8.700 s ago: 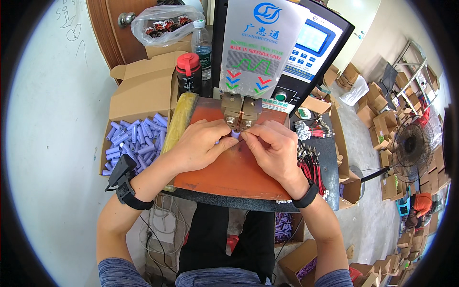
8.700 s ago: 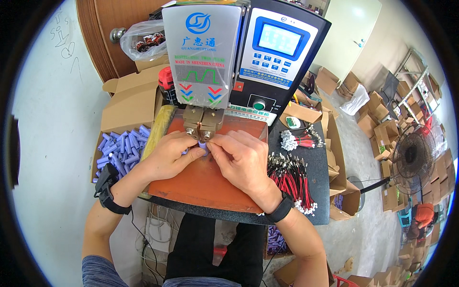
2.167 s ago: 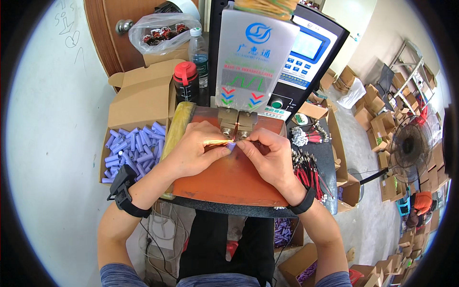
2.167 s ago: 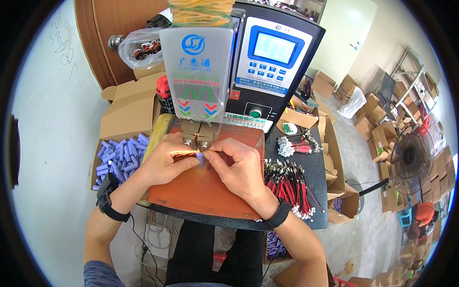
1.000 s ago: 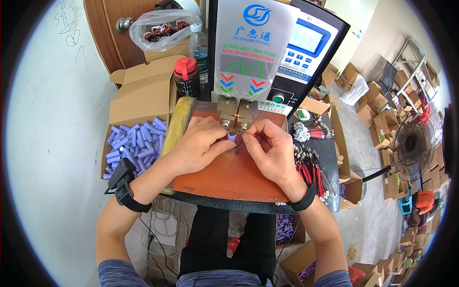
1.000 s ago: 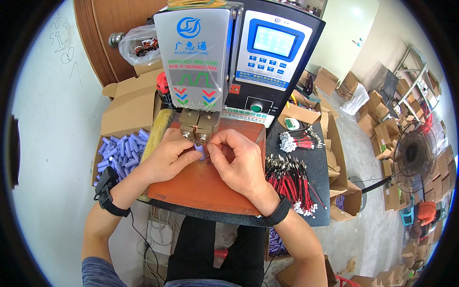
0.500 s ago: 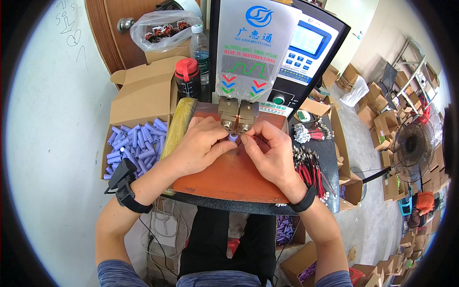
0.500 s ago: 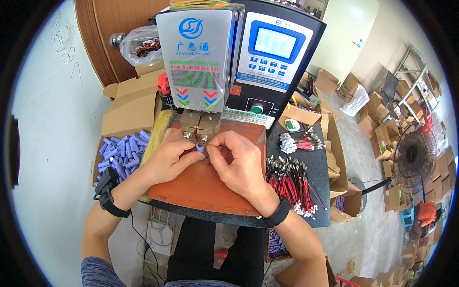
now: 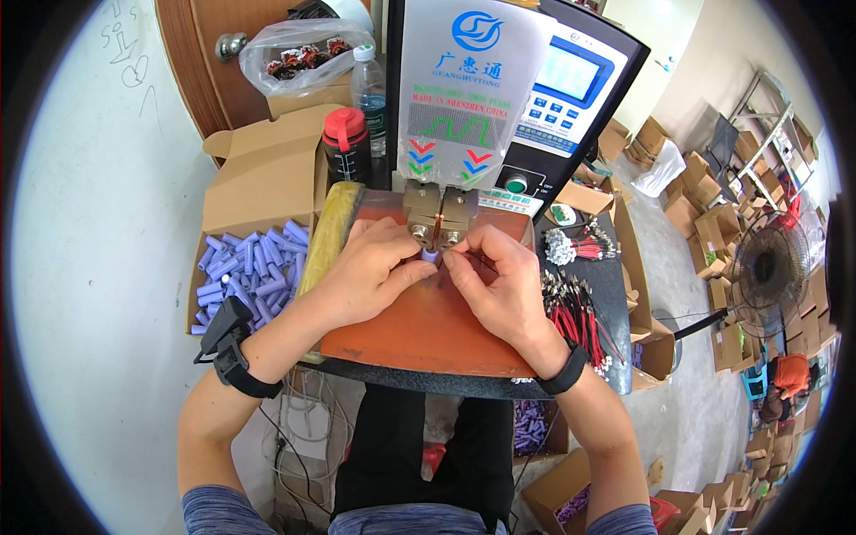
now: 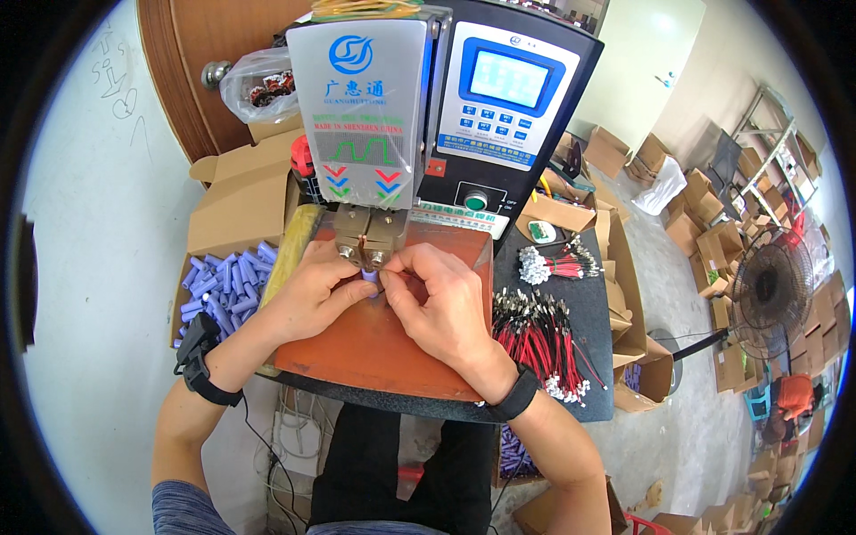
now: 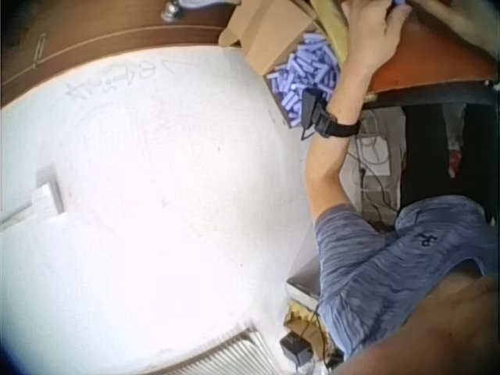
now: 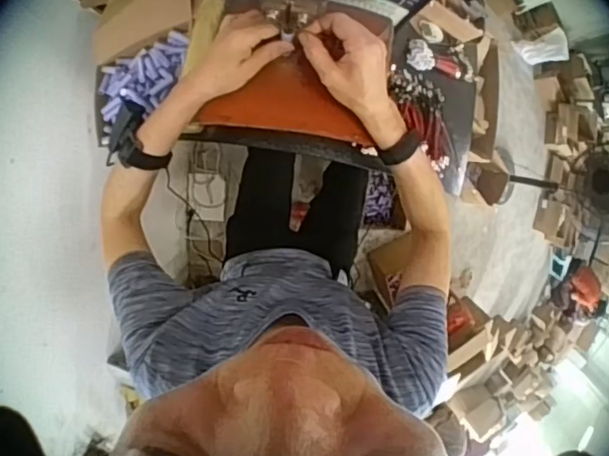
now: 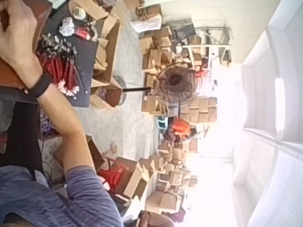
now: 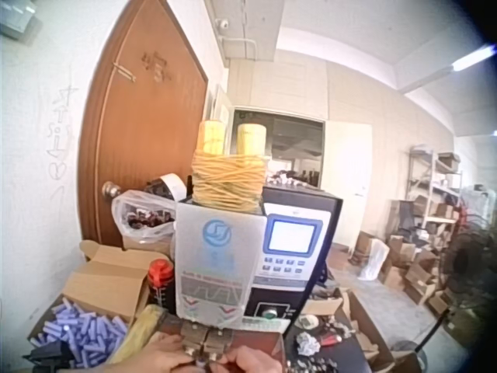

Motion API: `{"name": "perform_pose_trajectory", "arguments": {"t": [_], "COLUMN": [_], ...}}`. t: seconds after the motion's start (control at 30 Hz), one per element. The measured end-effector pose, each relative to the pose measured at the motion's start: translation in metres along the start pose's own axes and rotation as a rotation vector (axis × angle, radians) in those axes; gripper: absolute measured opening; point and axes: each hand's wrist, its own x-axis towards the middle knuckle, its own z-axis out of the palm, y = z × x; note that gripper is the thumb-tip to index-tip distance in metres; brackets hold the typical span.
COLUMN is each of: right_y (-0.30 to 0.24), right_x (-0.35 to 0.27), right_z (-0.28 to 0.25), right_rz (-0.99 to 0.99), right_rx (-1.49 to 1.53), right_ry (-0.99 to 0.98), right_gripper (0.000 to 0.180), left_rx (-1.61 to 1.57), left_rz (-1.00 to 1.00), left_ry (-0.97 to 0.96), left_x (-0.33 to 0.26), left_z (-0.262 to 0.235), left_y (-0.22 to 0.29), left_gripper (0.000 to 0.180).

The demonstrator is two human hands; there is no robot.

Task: Assembling lithium battery packs by aligning cells and attaching wiring components using a spot welder.

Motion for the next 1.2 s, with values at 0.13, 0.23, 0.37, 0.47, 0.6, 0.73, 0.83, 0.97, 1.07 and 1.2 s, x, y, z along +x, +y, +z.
{"name": "perform_pose_trajectory", "arguments": {"t": [0.13, 0.23, 0.37, 0.47, 0.6, 0.73, 0.83, 0.97, 1.07, 1.2], "right_y": [0.004, 0.000, 0.004, 0.006, 0.005, 0.010, 0.009, 0.010, 0.007, -0.002], "right_x": [-0.002, -0.001, -0.002, -0.001, -0.002, -0.004, -0.005, -0.006, -0.005, -0.004], "right_z": [0.000, -0.002, 0.006, 0.006, 0.002, 0.003, 0.001, 0.002, 0.005, 0.003], "right_rz": [0.010, 0.015, 0.013, -0.006, 0.050, 0.082, 0.091, 0.108, 0.116, 0.123], "right_rx": [0.040, 0.016, 0.049, 0.041, 0.026, 0.101, 0.100, 0.150, 0.198, 0.152], "right_ry": [0.018, 0.015, 0.024, 0.027, 0.027, 0.041, 0.001, -0.028, -0.025, -0.047], "right_gripper": [0.009, 0.009, 0.008, 0.007, 0.007, 0.009, 0.011, 0.010, 0.009, 0.010], "left_rx": [-0.044, -0.026, 0.003, -0.011, 0.045, 0.007, 0.222, 0.632, 0.739, 0.853], "left_rz": [-0.020, 0.005, -0.035, -0.010, -0.039, -0.020, -0.199, 0.009, 0.056, 0.004], "left_ry": [-0.002, 0.028, 0.005, 0.066, -0.021, 0.149, 0.156, -0.028, -0.096, -0.125], "left_x": [0.003, 0.002, -0.001, -0.002, -0.013, -0.043, -0.071, -0.096, -0.094, -0.089], "left_z": [0.001, 0.002, 0.000, -0.002, -0.015, -0.051, -0.085, -0.088, -0.079, -0.063], "left_y": [0.005, 0.005, -0.001, 0.003, 0.017, 0.004, -0.036, -0.089, -0.099, -0.108], "left_gripper": [0.018, 0.018, 0.017, 0.018, 0.016, 0.014, 0.020, 0.034, 0.044, 0.040]}}
